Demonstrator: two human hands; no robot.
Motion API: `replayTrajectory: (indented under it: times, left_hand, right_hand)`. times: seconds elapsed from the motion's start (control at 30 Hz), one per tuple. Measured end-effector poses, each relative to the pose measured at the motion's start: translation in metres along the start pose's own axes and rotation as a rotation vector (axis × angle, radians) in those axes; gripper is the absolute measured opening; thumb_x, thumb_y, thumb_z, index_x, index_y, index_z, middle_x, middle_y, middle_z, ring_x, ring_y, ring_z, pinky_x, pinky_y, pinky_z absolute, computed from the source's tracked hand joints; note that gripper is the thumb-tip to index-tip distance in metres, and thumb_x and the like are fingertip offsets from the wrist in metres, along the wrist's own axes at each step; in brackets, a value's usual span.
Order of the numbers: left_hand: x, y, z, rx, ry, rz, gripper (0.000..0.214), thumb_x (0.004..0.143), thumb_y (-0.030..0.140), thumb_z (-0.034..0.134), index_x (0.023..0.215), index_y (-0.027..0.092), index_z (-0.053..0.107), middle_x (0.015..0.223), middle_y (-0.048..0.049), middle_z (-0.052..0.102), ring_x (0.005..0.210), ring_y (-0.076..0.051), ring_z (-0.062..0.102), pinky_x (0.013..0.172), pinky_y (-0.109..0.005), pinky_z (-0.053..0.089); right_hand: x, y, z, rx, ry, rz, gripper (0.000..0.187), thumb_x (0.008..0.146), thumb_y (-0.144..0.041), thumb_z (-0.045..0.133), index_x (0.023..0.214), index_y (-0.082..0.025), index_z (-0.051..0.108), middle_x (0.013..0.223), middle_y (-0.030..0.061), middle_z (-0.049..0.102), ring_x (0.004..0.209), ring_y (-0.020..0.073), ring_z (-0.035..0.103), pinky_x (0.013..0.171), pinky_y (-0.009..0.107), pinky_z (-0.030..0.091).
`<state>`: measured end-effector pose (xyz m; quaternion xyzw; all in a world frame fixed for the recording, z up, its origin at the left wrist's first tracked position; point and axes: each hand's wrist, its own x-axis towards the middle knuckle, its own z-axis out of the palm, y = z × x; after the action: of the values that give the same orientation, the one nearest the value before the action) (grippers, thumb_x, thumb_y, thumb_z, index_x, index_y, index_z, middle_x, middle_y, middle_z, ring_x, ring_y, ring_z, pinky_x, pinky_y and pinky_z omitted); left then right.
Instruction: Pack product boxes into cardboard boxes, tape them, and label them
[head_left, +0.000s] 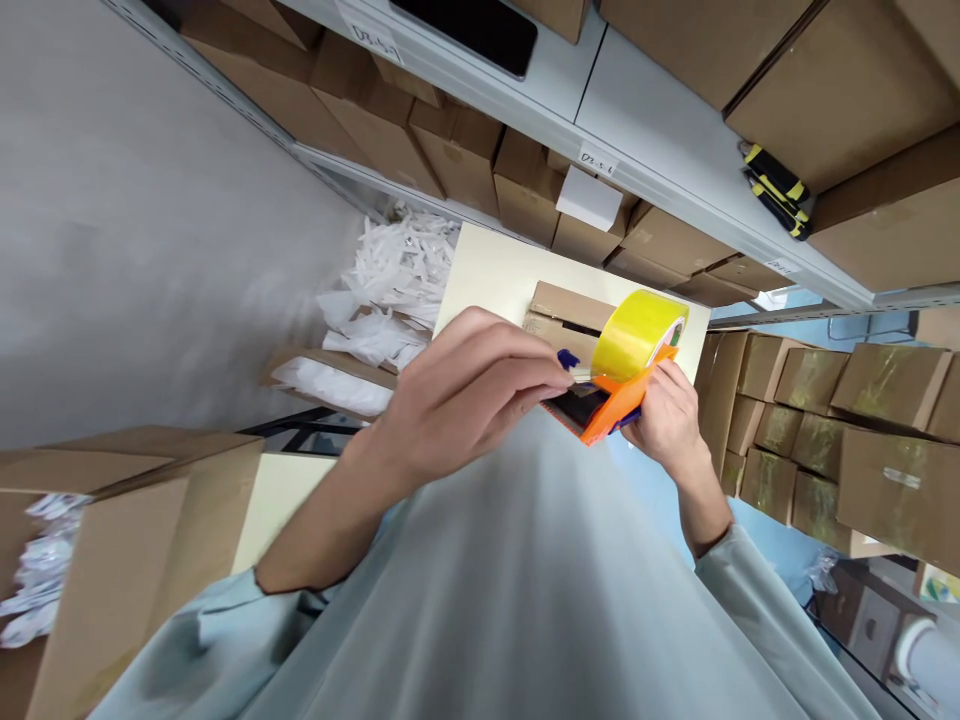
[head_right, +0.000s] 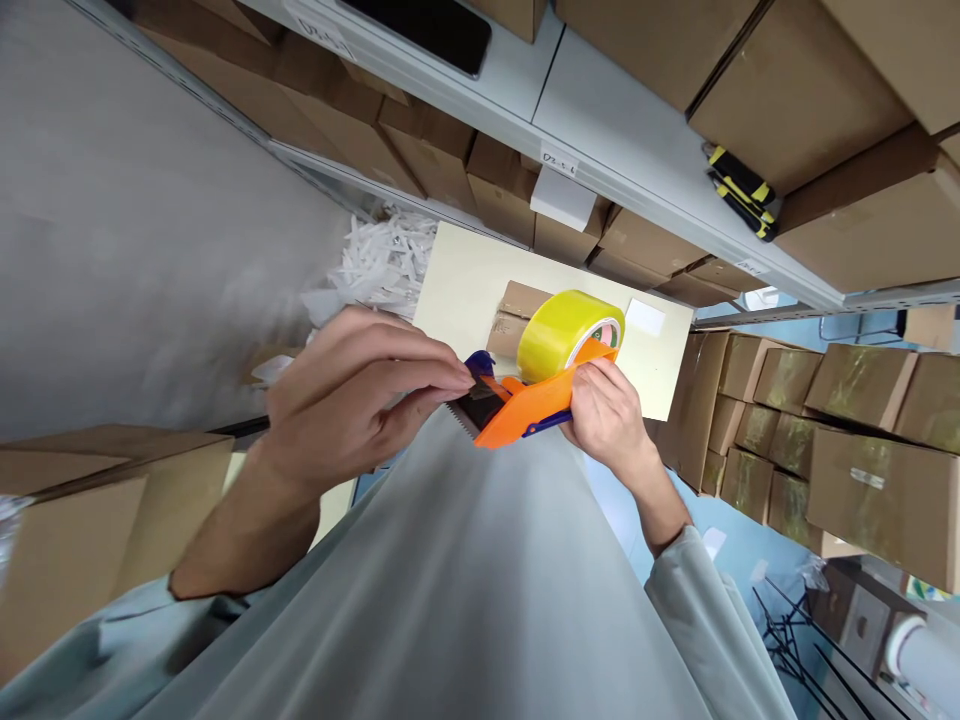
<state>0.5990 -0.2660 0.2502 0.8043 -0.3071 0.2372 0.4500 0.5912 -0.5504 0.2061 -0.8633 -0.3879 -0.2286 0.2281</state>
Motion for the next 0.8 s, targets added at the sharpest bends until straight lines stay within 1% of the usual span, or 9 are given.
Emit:
replayTrajectory:
  times: [0.07,0.13,0.3,0.37,0.43,0.5,0.6,0.7,0.8]
  left_hand:
    - [-0.004,0.000,0.002,0.016,0.067,0.052,0.010,0.115,0.025,0.065,0.113,0.029,0.073,0.103,0.0014,0.082,0.090,-0.016,0.077,0.085,-0.032,0.062]
    - [-0.009,-0.001,0.003,0.026,0.086,0.028,0.012,0.116,0.029,0.063,0.111,0.028,0.074,0.098,-0.0001,0.082,0.086,-0.016,0.076,0.083,-0.033,0.063]
    - [-0.033,-0.014,0.010,-0.050,0.047,-0.227,0.026,0.115,0.046,0.066,0.101,0.027,0.077,0.089,-0.0040,0.078,0.081,-0.020,0.072,0.083,-0.038,0.063]
    - [-0.043,-0.025,0.020,-0.105,0.048,-0.325,0.029,0.114,0.049,0.067,0.100,0.026,0.077,0.091,-0.0047,0.079,0.085,-0.020,0.073,0.086,-0.038,0.063]
    - [-0.051,-0.038,0.034,-0.178,0.051,-0.457,0.032,0.110,0.054,0.072,0.100,0.025,0.077,0.095,-0.0053,0.079,0.087,-0.020,0.072,0.087,-0.036,0.064]
    - [-0.058,-0.050,0.049,-0.277,0.071,-0.605,0.035,0.105,0.057,0.078,0.097,0.023,0.077,0.096,-0.0054,0.079,0.084,-0.018,0.071,0.083,-0.034,0.063]
    - [-0.066,-0.062,0.064,-0.411,0.126,-0.785,0.034,0.100,0.053,0.082,0.090,0.021,0.077,0.093,-0.0046,0.079,0.082,-0.017,0.071,0.080,-0.031,0.062]
    - [-0.072,-0.076,0.064,-0.465,0.170,-0.906,0.028,0.094,0.047,0.085,0.087,0.021,0.078,0.091,-0.0040,0.080,0.085,-0.018,0.074,0.084,-0.031,0.064]
    - [-0.083,-0.102,0.058,-0.473,0.229,-1.044,0.028,0.088,0.046,0.087,0.089,0.020,0.079,0.089,-0.0036,0.080,0.082,-0.017,0.074,0.081,-0.030,0.065]
  right_hand:
    - [0.003,-0.003,-0.002,-0.031,-0.008,0.001,0.019,0.115,-0.021,0.048,0.107,-0.025,0.065,0.088,0.0067,0.074,0.082,0.0242,0.068,0.083,0.044,0.061]
    - [0.004,-0.006,-0.006,-0.073,-0.035,0.007,0.021,0.115,-0.020,0.047,0.106,-0.025,0.065,0.088,0.0065,0.075,0.083,0.0233,0.070,0.085,0.043,0.062]
    - [-0.001,-0.004,-0.020,-0.078,-0.210,0.020,0.015,0.114,-0.020,0.052,0.114,-0.023,0.066,0.098,0.0089,0.081,0.092,0.0252,0.076,0.094,0.045,0.065]
    - [-0.003,0.000,-0.023,-0.039,-0.318,0.046,0.011,0.115,-0.028,0.057,0.116,-0.022,0.066,0.100,0.0106,0.082,0.096,0.0280,0.078,0.098,0.046,0.065]
    - [-0.002,0.006,-0.020,-0.016,-0.437,0.089,0.018,0.117,-0.038,0.060,0.114,-0.022,0.065,0.098,0.0111,0.081,0.096,0.0303,0.078,0.096,0.046,0.064]
    - [0.001,0.011,-0.013,-0.006,-0.559,0.137,0.026,0.118,-0.047,0.058,0.112,-0.022,0.064,0.096,0.0112,0.080,0.093,0.0313,0.078,0.092,0.045,0.062]
    - [0.012,0.018,-0.006,0.039,-0.760,0.208,0.036,0.120,-0.054,0.050,0.112,-0.022,0.062,0.095,0.0119,0.078,0.090,0.0313,0.076,0.085,0.041,0.059]
    - [0.025,0.028,-0.008,0.106,-0.964,0.280,0.042,0.120,-0.059,0.044,0.111,-0.022,0.062,0.094,0.0120,0.077,0.086,0.0311,0.074,0.078,0.039,0.054]
    - [0.038,0.051,-0.014,0.155,-1.140,0.412,0.045,0.117,-0.064,0.048,0.115,-0.022,0.065,0.087,0.0095,0.076,0.076,0.0293,0.071,0.071,0.038,0.049]
